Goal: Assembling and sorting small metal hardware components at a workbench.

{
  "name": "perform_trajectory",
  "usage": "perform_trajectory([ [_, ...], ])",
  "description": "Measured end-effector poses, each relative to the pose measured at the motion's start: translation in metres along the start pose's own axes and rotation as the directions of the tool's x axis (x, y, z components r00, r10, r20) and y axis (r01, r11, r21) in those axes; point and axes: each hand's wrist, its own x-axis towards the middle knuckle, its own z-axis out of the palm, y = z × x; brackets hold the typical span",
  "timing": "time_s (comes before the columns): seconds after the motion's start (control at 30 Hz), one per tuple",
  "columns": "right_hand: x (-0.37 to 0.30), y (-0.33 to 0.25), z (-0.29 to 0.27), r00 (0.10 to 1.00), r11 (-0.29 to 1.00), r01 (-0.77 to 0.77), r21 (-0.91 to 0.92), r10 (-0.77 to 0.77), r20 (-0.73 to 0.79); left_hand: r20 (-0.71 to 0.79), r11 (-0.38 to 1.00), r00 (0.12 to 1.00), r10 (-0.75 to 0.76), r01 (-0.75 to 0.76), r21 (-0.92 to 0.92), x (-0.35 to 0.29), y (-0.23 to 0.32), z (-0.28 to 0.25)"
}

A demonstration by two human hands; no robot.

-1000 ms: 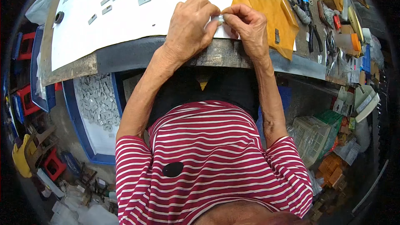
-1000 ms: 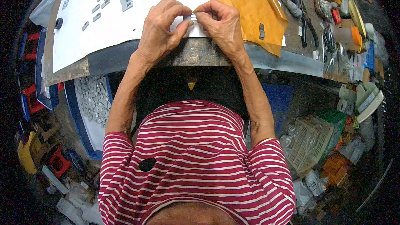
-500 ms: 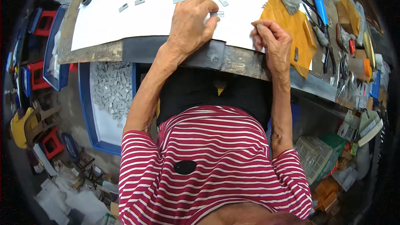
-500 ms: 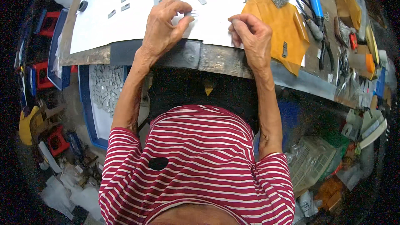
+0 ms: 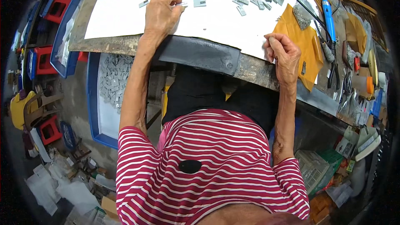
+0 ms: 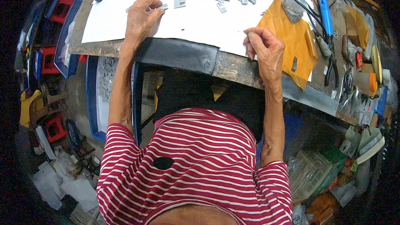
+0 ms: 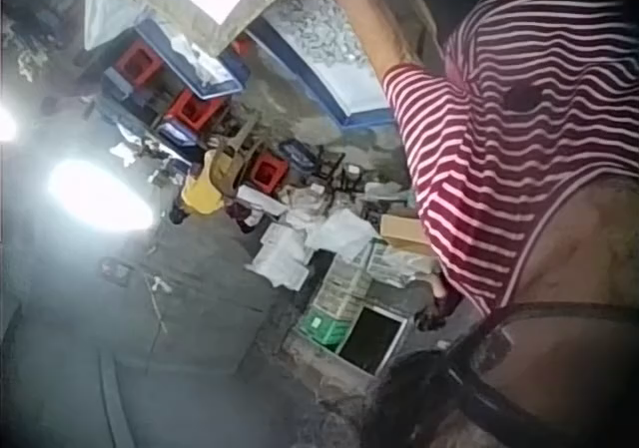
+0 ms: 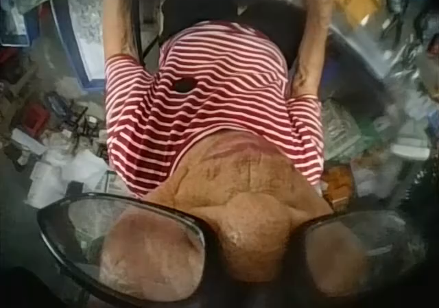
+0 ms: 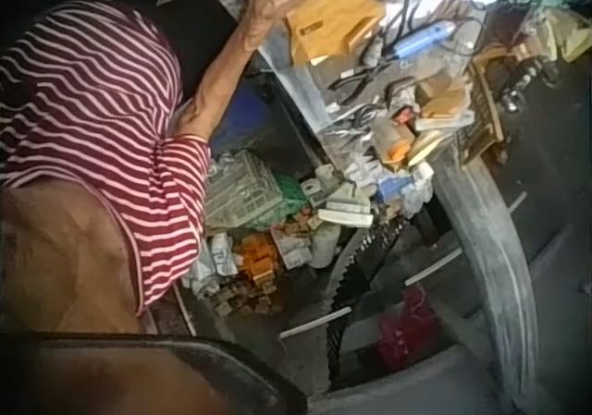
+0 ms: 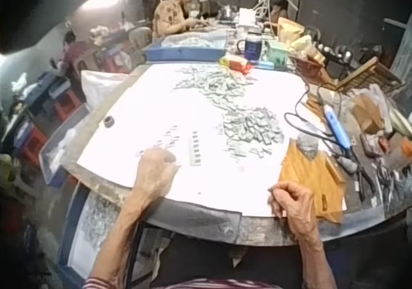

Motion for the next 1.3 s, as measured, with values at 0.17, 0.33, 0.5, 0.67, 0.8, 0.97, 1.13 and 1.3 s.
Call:
perform_trajectory([
  [0.17,-0.001,-0.001,-0.002,1.000,1.000,0.010,-0.016,-0.010,0.002,0.021,0.999,0.999,-0.035,0.036,-0.004,0.000,0.000,0.004],
  [0.33,-0.002,0.000,-0.003,1.000,1.000,0.009,0.005,-0.009,0.000,0.012,1.000,1.000,-0.004,0.004,-0.010,-0.002,-0.001,0.004],
  [0.5,-0.003,-0.001,-0.004,1.000,1.000,0.009,0.028,-0.010,0.003,0.006,1.000,1.000,-0.016,0.016,-0.008,-0.003,-0.002,0.005],
  [0.67,-0.006,-0.003,-0.006,1.000,0.999,0.011,0.037,-0.011,-0.012,-0.023,0.999,0.999,0.026,-0.025,0.036,0.001,0.001,0.008],
  [0.8,-0.007,-0.001,-0.008,1.000,0.999,0.002,0.044,-0.002,0.001,-0.054,0.992,0.996,0.068,-0.061,0.111,0.007,0.002,0.011],
  [0.97,-0.008,-0.001,-0.009,1.000,0.999,0.000,0.054,0.000,0.002,-0.060,0.975,0.995,0.077,-0.062,0.213,0.018,-0.002,0.015],
  [1.13,-0.010,-0.003,-0.010,1.000,1.000,0.012,0.014,-0.012,-0.020,-0.084,0.953,0.992,0.092,-0.063,0.296,0.027,-0.007,0.021],
  [1.3,-0.010,-0.004,-0.009,0.999,0.999,-0.010,0.047,0.013,-0.048,-0.137,0.935,0.971,0.197,-0.144,0.324,0.027,0.007,0.021],
])
